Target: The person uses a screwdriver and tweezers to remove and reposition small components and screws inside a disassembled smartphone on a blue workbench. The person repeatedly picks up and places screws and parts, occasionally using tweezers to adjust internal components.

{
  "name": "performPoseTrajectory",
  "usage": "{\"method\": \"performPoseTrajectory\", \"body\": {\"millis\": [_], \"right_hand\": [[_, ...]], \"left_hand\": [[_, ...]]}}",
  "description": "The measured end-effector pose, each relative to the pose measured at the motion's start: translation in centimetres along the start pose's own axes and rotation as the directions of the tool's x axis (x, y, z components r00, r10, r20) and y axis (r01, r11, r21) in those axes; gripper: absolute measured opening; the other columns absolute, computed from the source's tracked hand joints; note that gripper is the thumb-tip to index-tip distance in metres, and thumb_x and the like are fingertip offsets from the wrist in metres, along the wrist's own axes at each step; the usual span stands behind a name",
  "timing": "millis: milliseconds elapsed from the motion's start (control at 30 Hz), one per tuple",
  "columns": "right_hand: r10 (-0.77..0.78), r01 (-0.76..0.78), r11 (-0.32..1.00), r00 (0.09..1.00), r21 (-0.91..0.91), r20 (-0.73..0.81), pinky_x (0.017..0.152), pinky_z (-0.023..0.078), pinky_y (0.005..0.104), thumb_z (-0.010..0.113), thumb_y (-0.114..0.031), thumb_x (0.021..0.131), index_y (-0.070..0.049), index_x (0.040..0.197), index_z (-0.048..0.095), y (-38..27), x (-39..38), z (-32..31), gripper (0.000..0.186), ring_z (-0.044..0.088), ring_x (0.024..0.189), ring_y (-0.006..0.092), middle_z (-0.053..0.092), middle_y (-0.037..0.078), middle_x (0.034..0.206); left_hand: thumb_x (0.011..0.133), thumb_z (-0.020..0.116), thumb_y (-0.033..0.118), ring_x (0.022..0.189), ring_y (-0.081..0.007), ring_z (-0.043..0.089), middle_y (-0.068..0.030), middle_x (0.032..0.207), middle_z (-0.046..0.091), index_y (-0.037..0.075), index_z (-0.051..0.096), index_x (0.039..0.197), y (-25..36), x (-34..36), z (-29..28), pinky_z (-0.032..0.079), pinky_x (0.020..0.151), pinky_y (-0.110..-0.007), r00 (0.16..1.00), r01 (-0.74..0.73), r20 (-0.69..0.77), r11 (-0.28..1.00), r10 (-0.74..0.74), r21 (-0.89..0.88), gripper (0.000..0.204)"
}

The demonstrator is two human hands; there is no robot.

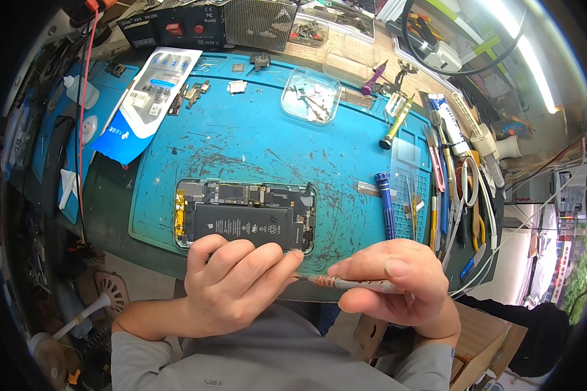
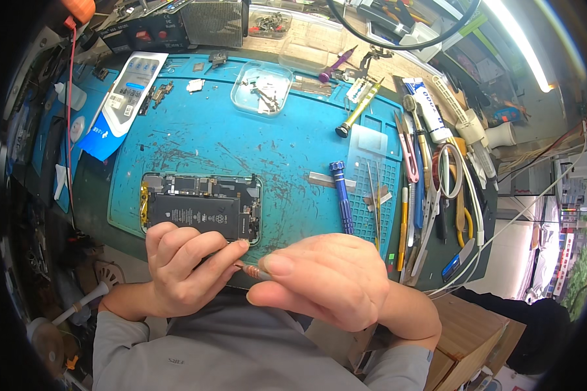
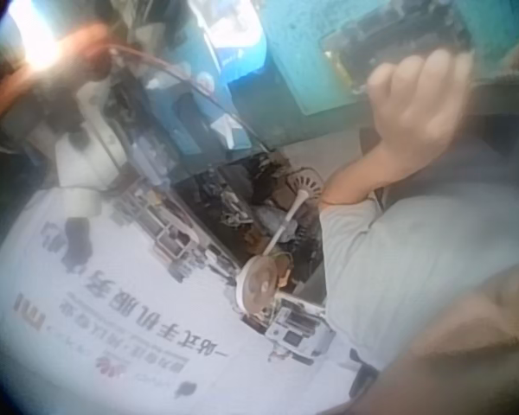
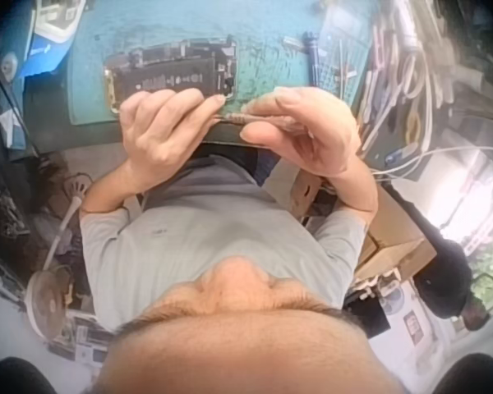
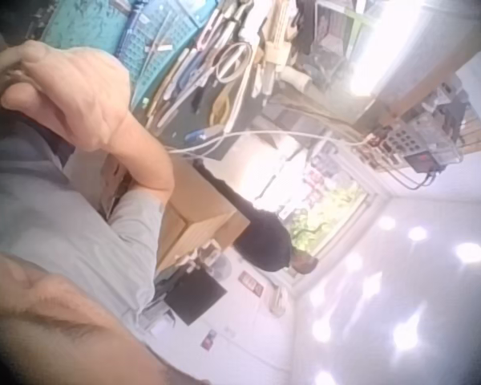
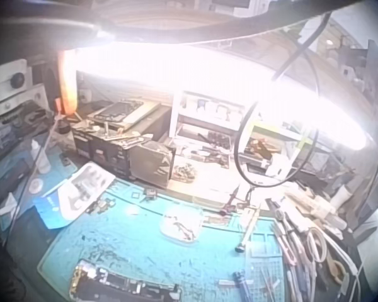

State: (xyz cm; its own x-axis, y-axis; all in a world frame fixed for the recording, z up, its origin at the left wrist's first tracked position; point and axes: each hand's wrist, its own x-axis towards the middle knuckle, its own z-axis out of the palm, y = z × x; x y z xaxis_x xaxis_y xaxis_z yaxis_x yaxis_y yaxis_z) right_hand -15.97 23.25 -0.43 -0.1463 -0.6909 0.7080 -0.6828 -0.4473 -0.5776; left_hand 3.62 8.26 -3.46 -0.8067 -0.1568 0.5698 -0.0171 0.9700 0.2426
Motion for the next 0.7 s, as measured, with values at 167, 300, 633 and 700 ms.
{"method": "performPoseTrajectory", "body": {"millis": [167, 300, 633, 700], "right_hand": [[0.009, -0.009, 1.0, 1.0, 0.001, 0.001, 0.057, 0.062, 0.0336, 0.094, -0.016, 0.084, 0.006, 0.122, 0.065, -0.2, 0.0, -0.1, 0.053, 0.077, 0.07, 0.0254, 0.077, 0.014, 0.089], [0.07, -0.075, 0.996, 0.993, 0.051, 0.095, 0.062, 0.063, 0.0358, 0.093, -0.016, 0.084, 0.005, 0.124, 0.065, -0.5, 0.4, -1.2, 0.054, 0.078, 0.074, 0.0282, 0.078, 0.016, 0.093], [0.123, -0.122, 0.992, 0.963, -0.02, 0.241, 0.061, 0.062, 0.0372, 0.076, -0.028, 0.101, -0.014, 0.154, 0.03, -1.1, 1.0, -2.0, 0.072, 0.079, 0.077, 0.0306, 0.078, 0.018, 0.094], [0.085, -0.087, 0.996, 0.978, 0.004, 0.192, 0.062, 0.063, 0.0375, 0.078, -0.024, 0.098, -0.01, 0.151, 0.035, -1.0, 0.8, -1.9, 0.07, 0.08, 0.079, 0.0312, 0.078, 0.019, 0.095]], "left_hand": [[0.076, 0.086, 0.024, 0.096, -0.0192, 0.054, 0.0042, 0.106, 0.065, 0.014, 0.083, 0.111, 0.0, 0.0, 0.0, 0.04, 0.087, -0.04, 1.0, 0.001, 0.002, 1.0, -0.001, -0.009, 0.037], [0.077, 0.086, 0.026, 0.096, -0.0193, 0.054, 0.0043, 0.106, 0.065, 0.014, 0.083, 0.111, 0.0, 0.0, 0.0, 0.04, 0.087, -0.039, 1.0, 0.006, 0.007, 1.0, -0.006, -0.008, 0.036], [0.083, 0.082, 0.03, 0.095, -0.0186, 0.054, 0.0051, 0.105, 0.066, 0.014, 0.084, 0.11, 0.1, 0.0, 0.0, 0.039, 0.087, -0.039, 1.0, 0.013, 0.002, 1.0, -0.013, 0.001, 0.031], [0.083, 0.082, 0.03, 0.094, -0.0184, 0.054, 0.0053, 0.104, 0.066, 0.014, 0.084, 0.11, 0.1, 0.0, 0.0, 0.039, 0.087, -0.039, 1.0, 0.013, 0.002, 1.0, -0.013, -0.001, 0.031]]}}
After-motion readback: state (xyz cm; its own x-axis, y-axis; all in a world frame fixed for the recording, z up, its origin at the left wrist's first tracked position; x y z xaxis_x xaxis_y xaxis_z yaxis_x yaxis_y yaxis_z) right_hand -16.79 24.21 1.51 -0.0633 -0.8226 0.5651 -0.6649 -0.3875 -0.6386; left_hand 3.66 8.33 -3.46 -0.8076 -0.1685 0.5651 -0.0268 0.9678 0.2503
